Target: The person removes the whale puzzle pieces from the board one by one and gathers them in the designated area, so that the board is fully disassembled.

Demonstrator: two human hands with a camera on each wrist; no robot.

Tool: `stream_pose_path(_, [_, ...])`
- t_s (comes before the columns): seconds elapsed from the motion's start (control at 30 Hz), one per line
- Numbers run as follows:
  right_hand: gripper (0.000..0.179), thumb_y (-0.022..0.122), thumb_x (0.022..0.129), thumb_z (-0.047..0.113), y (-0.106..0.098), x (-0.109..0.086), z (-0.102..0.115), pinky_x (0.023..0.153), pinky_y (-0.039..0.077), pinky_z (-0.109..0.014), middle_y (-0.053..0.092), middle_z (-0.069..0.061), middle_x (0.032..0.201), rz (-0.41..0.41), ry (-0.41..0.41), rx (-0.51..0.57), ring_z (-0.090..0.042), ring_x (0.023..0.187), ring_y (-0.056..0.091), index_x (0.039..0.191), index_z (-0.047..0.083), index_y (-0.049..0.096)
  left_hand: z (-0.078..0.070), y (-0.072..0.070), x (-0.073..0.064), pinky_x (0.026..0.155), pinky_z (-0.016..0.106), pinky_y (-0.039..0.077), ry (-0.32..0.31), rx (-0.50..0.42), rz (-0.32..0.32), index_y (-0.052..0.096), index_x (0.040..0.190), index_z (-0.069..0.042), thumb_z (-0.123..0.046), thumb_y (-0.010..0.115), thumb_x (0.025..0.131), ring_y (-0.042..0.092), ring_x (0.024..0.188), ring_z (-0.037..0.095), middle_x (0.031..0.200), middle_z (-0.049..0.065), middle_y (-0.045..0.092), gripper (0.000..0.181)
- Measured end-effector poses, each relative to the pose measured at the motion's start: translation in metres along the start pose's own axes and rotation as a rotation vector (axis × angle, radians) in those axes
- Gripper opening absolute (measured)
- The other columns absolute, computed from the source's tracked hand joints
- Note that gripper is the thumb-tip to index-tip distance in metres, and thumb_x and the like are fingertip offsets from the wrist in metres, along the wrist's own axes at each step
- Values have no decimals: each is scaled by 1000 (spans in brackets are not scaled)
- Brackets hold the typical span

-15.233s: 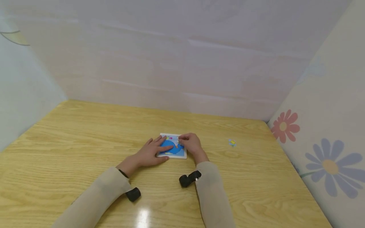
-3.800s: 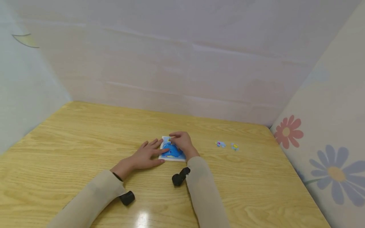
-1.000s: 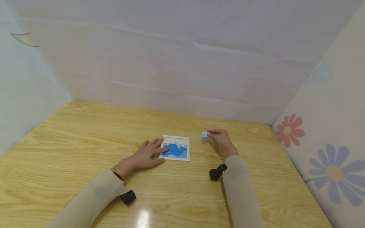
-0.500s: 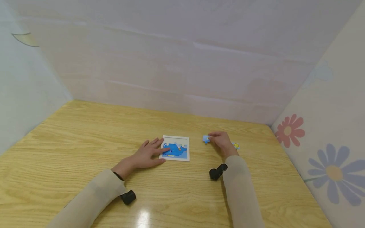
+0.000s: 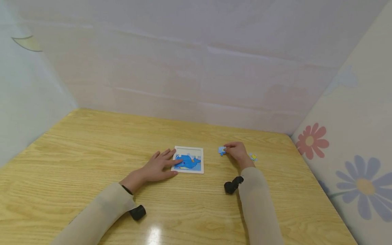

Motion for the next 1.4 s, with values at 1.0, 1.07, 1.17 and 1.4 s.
stream_pose_path(1.0, [31, 48, 87, 10, 2, 1, 0, 93, 26, -45, 40, -23, 124, -5, 50, -8, -37, 117, 29, 115, -4, 52, 0, -1, 0, 96, 53, 4, 5, 13, -1, 40, 130, -25, -46, 44, 86, 9, 127, 32, 140, 14, 17, 50])
stream_pose_path(1.07, [32, 49, 87, 11, 2, 0, 1, 94, 24, -46, 38, -22, 126, 1, 54, 13, -37, 119, 26, 115, -4, 51, 0, 0, 0, 96, 53, 4, 6, 12, -1, 40, 131, -25, -46, 44, 86, 9, 127, 32, 140, 14, 17, 50])
stream_pose_path(1.17, [32, 49, 88, 14, 2, -1, 5, 95, 22, -46, 38, -19, 128, 3, 46, 24, -36, 120, 25, 116, -2, 52, 1, 0, 0, 96, 53, 4, 7, 7, -5, 40, 130, -25, -46, 44, 86, 9, 127, 32, 140, 15, 17, 49])
stream_pose_path(1.4, [35, 51, 87, 16, 9, -9, 21, 85, 35, -43, 42, -17, 124, 31, -1, 52, -31, 108, 39, 117, -2, 50, 0, -1, -1, 95, 54, 4, 8, -2, -20, 41, 130, -24, -45, 45, 85, 9, 127, 32, 140, 14, 18, 49])
Point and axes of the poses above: each hand's wrist, its own x-axis towards the middle knuckle, its own y-axis out of the palm, z = x × y, the point moved 6 cm from there along x, towards the middle knuckle
